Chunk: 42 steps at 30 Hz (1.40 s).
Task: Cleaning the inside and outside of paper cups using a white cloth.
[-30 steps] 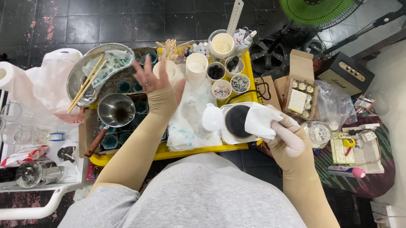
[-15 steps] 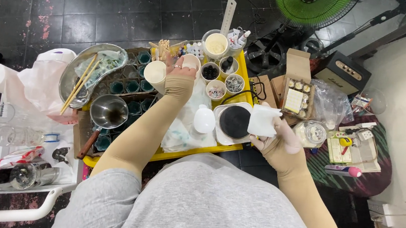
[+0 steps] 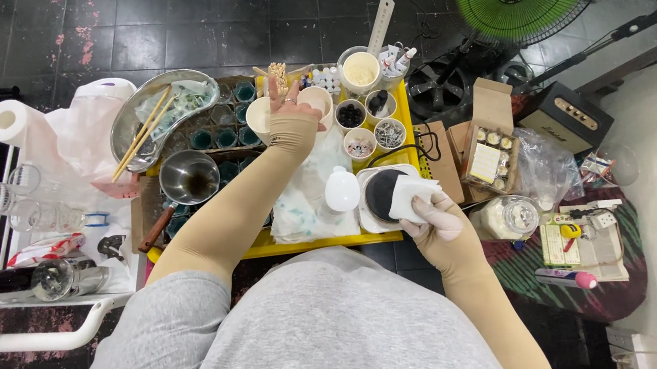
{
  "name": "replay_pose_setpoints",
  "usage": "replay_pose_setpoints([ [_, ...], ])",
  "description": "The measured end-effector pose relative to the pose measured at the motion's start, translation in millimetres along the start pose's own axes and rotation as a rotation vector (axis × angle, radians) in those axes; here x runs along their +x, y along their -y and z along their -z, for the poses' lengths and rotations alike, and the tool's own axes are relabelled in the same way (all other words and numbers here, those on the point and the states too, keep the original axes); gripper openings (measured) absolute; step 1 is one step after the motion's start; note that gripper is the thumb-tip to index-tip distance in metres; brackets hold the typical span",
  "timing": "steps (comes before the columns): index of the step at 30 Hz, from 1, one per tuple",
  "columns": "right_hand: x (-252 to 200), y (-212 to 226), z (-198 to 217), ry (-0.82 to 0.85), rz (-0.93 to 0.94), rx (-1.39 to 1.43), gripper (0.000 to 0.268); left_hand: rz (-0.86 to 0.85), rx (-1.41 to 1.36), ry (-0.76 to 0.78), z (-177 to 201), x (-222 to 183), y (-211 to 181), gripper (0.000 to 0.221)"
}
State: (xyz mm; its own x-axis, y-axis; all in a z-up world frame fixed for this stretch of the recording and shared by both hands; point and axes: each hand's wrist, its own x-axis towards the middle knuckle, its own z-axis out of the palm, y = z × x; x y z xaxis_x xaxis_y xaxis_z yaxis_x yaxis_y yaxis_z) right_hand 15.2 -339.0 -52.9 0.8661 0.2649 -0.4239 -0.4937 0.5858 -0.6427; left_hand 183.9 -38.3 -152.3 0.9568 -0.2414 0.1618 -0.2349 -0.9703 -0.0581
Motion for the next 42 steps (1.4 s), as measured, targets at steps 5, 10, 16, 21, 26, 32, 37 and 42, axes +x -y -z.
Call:
replay_pose_setpoints([
  [5, -7.7, 0.3, -19.0, -0.02, -0.019, -0.036, 0.035, 0.028, -0.096, -0.065, 15.3, -0.5, 4.3, 0.032],
  [10, -11.0, -0.4, -20.1, -0.062, -0.025, -0.038, 0.036, 0.053, -0.198, -0.164, 34.3, 0.0, 4.2, 0.04],
  [16, -11.8, 4.9, -19.8, -0.039, 0.005, -0.063, 0.04, 0.192, -0.291, -0.642, 107.8, -22.7, -4.0, 0.029],
  [21, -5.1, 13.5, -26.5, -0.013, 0.197, -0.386, 0.051, 0.187, -0.685, -0.662, 149.4, -62.3, -3.8, 0.025],
  [26, 0.8, 27.8, -71.8, 0.029, 0.324, -0.674, 0.057, 0.119, -0.565, -0.413, 162.4, -99.7, -8.6, 0.029],
  [32, 17.8, 30.9, -126.8, 0.329, 0.51, -0.955, 0.055, -0.13, -0.653, -0.41, 191.6, -131.0, -12.1, 0.032],
  [37, 31.2, 21.4, -136.6, 0.432, 0.655, -1.252, 0.054, -0.117, -0.64, -0.355, 179.4, -134.6, -3.9, 0.028],
  [42, 49.0, 0.1, -79.0, 0.288, 0.901, -1.034, 0.066, 0.056, -0.488, -0.49, 165.9, -121.8, 4.8, 0.026],
])
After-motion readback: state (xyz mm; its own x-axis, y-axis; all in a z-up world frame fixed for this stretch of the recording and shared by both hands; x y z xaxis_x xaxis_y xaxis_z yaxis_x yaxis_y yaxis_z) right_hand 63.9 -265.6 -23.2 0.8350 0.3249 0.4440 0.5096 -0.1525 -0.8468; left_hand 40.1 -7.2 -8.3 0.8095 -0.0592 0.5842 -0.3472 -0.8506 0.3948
